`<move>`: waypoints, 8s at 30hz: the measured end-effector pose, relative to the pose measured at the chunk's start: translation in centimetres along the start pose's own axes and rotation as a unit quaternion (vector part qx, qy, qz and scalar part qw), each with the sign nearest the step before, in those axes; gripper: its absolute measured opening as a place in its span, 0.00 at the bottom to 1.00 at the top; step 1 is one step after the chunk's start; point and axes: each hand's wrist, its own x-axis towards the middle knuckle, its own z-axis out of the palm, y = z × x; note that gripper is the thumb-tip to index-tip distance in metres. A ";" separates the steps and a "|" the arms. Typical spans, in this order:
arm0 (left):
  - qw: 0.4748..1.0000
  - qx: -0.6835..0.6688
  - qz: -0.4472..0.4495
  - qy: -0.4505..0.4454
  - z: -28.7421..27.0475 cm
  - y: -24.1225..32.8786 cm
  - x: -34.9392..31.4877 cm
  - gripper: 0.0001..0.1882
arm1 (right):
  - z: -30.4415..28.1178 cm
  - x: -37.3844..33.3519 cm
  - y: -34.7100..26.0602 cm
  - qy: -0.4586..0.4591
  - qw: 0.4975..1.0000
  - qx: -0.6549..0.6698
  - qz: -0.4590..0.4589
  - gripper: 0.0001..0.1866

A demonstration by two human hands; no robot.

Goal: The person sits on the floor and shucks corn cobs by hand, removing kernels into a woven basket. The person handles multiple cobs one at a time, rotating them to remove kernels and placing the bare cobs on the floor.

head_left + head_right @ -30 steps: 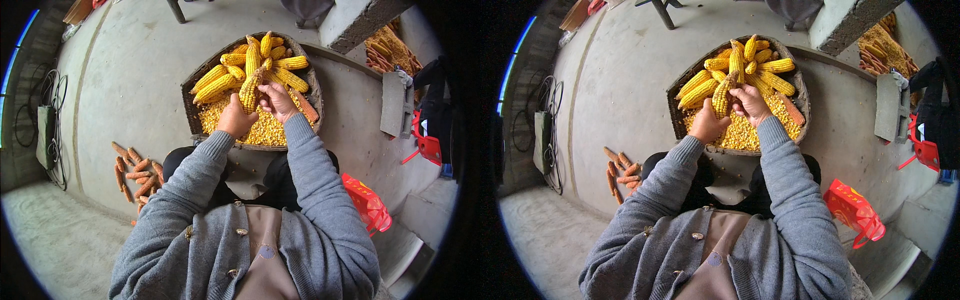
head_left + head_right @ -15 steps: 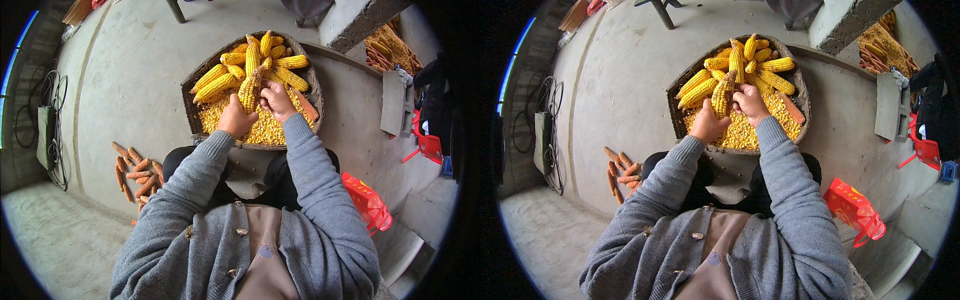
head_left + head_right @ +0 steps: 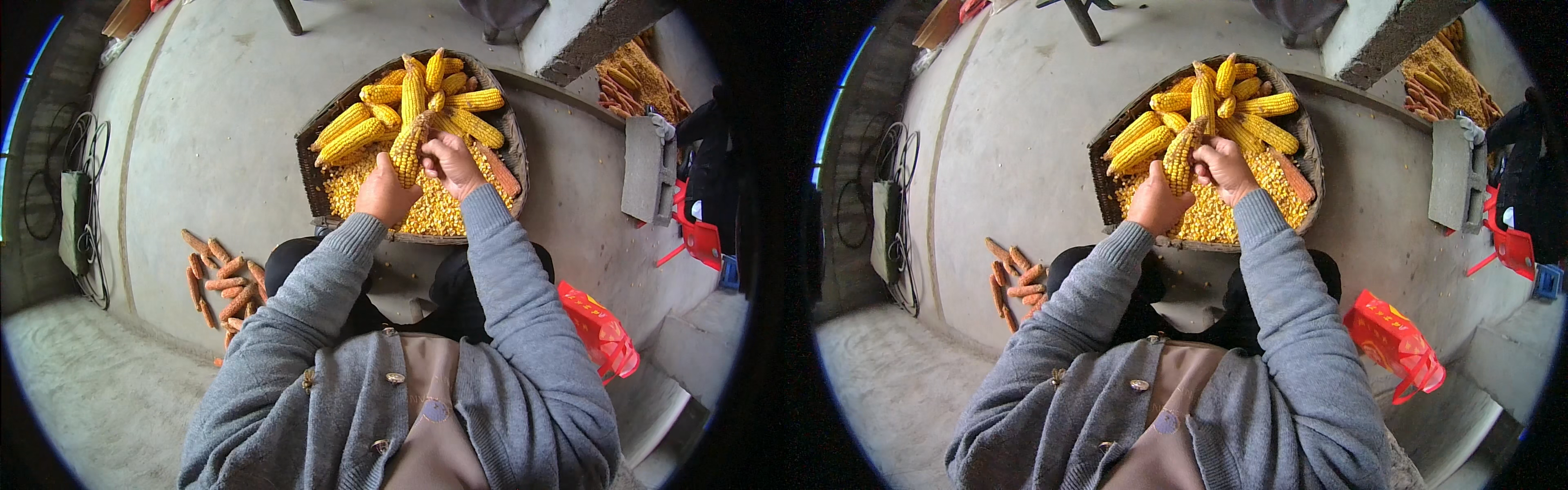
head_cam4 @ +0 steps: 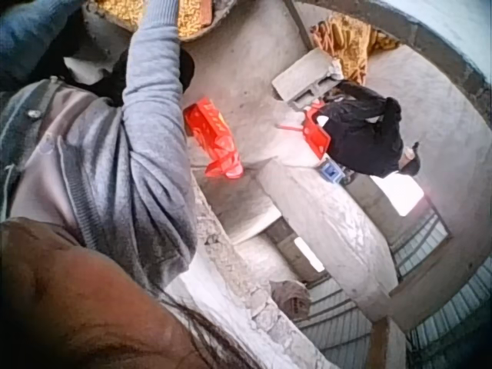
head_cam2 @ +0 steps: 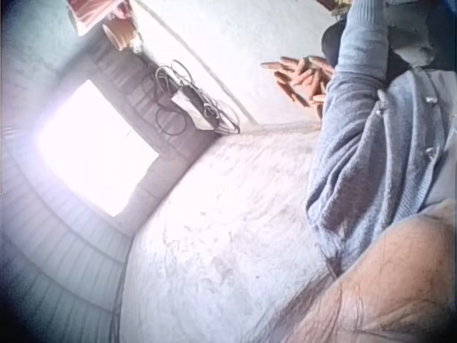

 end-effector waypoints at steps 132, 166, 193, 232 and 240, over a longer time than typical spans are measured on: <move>0.912 -0.378 0.152 -0.054 1.0 1.4 1.0 0.32 | 1.6 -1.5 -2.6 0.064 0.971 -0.082 -0.215 0.19; 0.887 -0.459 0.042 -0.005 2.0 2.5 1.8 0.22 | 2.5 -1.7 -1.2 0.025 0.973 -0.076 -0.218 0.14; 0.974 -0.165 0.117 0.099 1.5 2.8 0.0 0.24 | 1.8 -1.3 -2.1 0.164 0.937 -0.043 -0.305 0.12; 0.873 -0.447 -0.118 0.159 4.3 -0.4 3.9 0.25 | 1.5 -1.3 -2.2 0.234 0.909 -0.020 -0.344 0.08; 0.823 -0.550 -0.116 0.085 2.2 1.3 2.8 0.25 | -0.6 -0.5 -2.7 0.328 0.901 0.101 -0.265 0.08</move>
